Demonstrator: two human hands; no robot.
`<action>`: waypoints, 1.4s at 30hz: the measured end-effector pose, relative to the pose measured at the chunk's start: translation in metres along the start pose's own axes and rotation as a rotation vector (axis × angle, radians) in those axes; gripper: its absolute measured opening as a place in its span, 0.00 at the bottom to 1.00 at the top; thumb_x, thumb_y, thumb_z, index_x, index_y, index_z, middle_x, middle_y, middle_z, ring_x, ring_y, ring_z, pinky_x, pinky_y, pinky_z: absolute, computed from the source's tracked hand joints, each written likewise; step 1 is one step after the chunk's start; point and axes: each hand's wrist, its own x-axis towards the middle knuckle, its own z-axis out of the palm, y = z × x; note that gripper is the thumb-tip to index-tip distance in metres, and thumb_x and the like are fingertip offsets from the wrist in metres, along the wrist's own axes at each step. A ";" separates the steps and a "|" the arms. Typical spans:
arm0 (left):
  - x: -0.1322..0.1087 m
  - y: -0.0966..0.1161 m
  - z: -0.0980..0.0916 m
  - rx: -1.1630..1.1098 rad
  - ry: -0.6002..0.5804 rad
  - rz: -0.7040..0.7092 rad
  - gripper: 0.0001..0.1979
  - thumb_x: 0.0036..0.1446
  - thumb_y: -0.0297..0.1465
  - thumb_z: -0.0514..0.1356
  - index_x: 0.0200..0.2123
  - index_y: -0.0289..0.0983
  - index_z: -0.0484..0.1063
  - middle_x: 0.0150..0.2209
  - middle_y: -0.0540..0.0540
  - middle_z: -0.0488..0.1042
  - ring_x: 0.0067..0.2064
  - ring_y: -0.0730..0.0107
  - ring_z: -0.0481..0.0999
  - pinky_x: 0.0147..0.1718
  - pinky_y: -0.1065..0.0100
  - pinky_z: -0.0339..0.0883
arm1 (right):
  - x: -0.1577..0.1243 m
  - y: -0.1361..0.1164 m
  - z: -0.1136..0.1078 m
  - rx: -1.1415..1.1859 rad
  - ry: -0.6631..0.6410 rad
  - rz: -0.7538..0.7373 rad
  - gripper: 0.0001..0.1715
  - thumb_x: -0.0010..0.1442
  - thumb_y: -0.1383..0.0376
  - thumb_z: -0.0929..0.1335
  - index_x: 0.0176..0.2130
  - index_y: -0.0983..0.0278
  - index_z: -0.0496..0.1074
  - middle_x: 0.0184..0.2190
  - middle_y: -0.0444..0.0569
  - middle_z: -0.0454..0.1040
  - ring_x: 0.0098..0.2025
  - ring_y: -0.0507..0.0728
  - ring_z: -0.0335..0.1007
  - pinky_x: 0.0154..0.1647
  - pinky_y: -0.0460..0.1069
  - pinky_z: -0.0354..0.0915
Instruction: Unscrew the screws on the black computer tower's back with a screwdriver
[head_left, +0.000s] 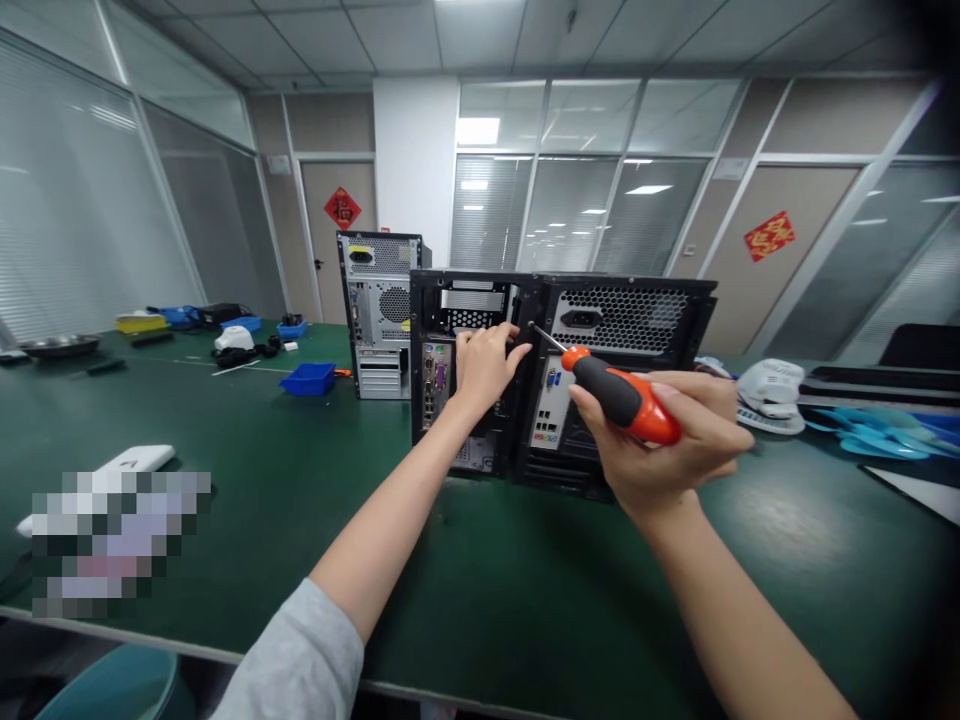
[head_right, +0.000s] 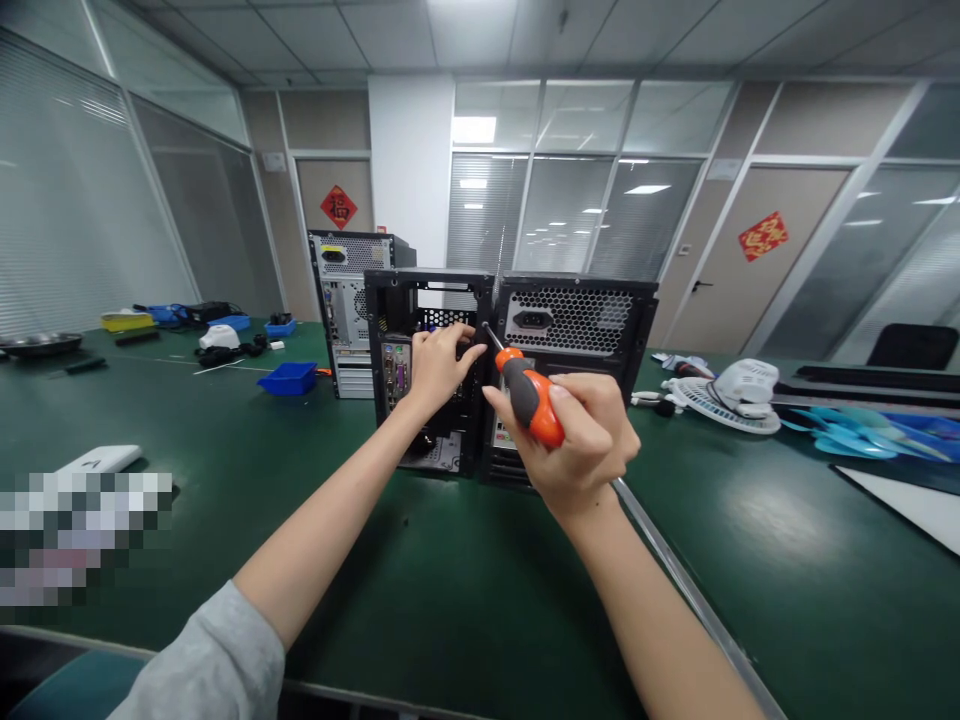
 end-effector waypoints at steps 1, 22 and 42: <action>0.000 -0.001 -0.002 -0.020 -0.011 0.007 0.09 0.60 0.35 0.58 0.41 0.38 0.69 0.41 0.49 0.78 0.44 0.65 0.75 0.47 0.60 0.56 | -0.001 0.000 0.000 -0.007 -0.002 -0.002 0.34 0.49 0.59 0.75 0.49 0.60 0.57 0.30 0.42 0.66 0.28 0.52 0.65 0.26 0.47 0.63; -0.048 0.060 -0.017 -0.314 0.646 0.478 0.09 0.66 0.34 0.46 0.44 0.38 0.63 0.39 0.45 0.71 0.43 0.71 0.73 0.41 0.67 0.72 | -0.001 -0.019 -0.001 -0.138 -0.027 0.114 0.31 0.53 0.49 0.71 0.47 0.62 0.57 0.30 0.45 0.65 0.26 0.53 0.62 0.26 0.47 0.57; -0.054 0.059 -0.015 -0.463 0.629 0.501 0.12 0.60 0.26 0.56 0.48 0.38 0.66 0.41 0.45 0.73 0.48 0.69 0.74 0.46 0.66 0.73 | -0.007 -0.016 0.020 0.088 0.287 -0.110 0.15 0.59 0.60 0.60 0.46 0.61 0.62 0.42 0.51 0.65 0.39 0.57 0.70 0.32 0.55 0.73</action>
